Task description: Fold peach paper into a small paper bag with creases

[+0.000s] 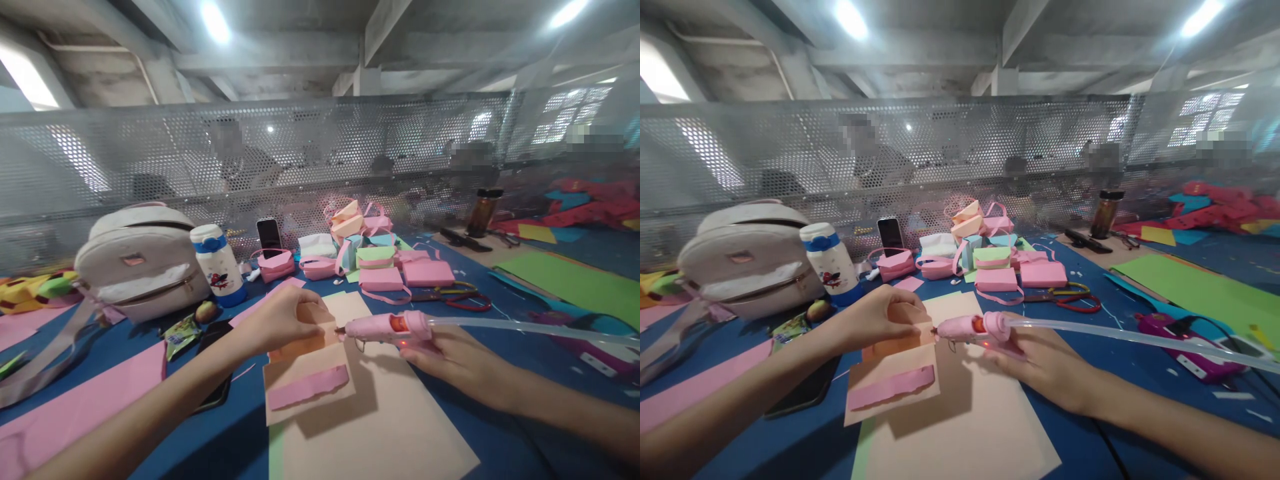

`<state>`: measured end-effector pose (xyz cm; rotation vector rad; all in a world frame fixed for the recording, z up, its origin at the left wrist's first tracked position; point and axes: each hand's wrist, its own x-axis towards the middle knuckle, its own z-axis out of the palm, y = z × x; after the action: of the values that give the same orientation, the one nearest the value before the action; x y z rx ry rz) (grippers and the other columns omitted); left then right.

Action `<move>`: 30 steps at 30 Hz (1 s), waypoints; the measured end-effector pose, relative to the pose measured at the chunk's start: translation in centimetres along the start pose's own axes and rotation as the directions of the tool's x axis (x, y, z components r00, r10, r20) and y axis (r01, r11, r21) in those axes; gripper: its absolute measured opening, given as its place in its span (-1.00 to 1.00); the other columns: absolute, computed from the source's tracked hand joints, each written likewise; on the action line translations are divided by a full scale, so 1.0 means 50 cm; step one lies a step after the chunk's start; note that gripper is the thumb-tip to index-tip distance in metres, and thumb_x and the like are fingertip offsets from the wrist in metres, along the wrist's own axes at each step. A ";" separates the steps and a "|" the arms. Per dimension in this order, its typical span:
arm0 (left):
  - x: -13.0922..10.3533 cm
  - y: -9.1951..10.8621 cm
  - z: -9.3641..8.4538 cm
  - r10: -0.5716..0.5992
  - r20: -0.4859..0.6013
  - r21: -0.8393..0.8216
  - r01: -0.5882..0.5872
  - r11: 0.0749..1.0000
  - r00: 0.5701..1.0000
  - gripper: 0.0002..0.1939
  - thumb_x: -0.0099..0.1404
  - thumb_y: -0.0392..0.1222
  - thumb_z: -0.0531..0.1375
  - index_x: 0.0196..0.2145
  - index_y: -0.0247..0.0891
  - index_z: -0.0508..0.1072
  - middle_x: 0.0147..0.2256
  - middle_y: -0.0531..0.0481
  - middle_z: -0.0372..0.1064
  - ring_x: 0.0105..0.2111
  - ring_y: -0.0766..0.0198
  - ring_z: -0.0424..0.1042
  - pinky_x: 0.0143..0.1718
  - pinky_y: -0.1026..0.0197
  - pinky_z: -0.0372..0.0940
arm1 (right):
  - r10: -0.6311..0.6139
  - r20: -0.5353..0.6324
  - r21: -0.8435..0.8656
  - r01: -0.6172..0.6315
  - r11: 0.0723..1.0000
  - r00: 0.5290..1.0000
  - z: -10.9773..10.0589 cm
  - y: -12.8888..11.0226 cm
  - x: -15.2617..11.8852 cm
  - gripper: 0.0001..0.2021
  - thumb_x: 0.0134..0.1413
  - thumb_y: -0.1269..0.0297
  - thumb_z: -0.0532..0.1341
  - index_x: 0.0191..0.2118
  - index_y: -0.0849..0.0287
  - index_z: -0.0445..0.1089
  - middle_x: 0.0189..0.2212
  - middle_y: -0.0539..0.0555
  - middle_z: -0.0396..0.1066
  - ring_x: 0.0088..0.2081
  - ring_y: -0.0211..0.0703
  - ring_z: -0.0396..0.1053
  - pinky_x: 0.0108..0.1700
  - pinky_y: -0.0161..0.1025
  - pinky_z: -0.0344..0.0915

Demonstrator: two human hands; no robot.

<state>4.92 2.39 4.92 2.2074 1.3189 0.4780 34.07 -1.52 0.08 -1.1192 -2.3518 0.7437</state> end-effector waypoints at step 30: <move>-0.007 0.003 -0.013 0.022 -0.001 0.003 -0.022 1.000 1.000 -0.79 0.06 -0.19 0.26 -0.30 -0.23 0.56 -0.29 0.03 0.54 -0.23 0.12 0.48 -0.13 0.16 0.28 | -0.058 -0.007 0.074 0.059 0.996 0.998 -0.022 -0.025 -0.006 -0.52 0.31 -0.04 0.08 0.25 -0.03 0.32 0.11 0.06 0.44 0.11 0.10 0.38 0.26 0.01 0.16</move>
<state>4.52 2.17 5.52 2.2268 1.2980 0.4851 34.18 -2.13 1.68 -1.0160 -2.3225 0.7990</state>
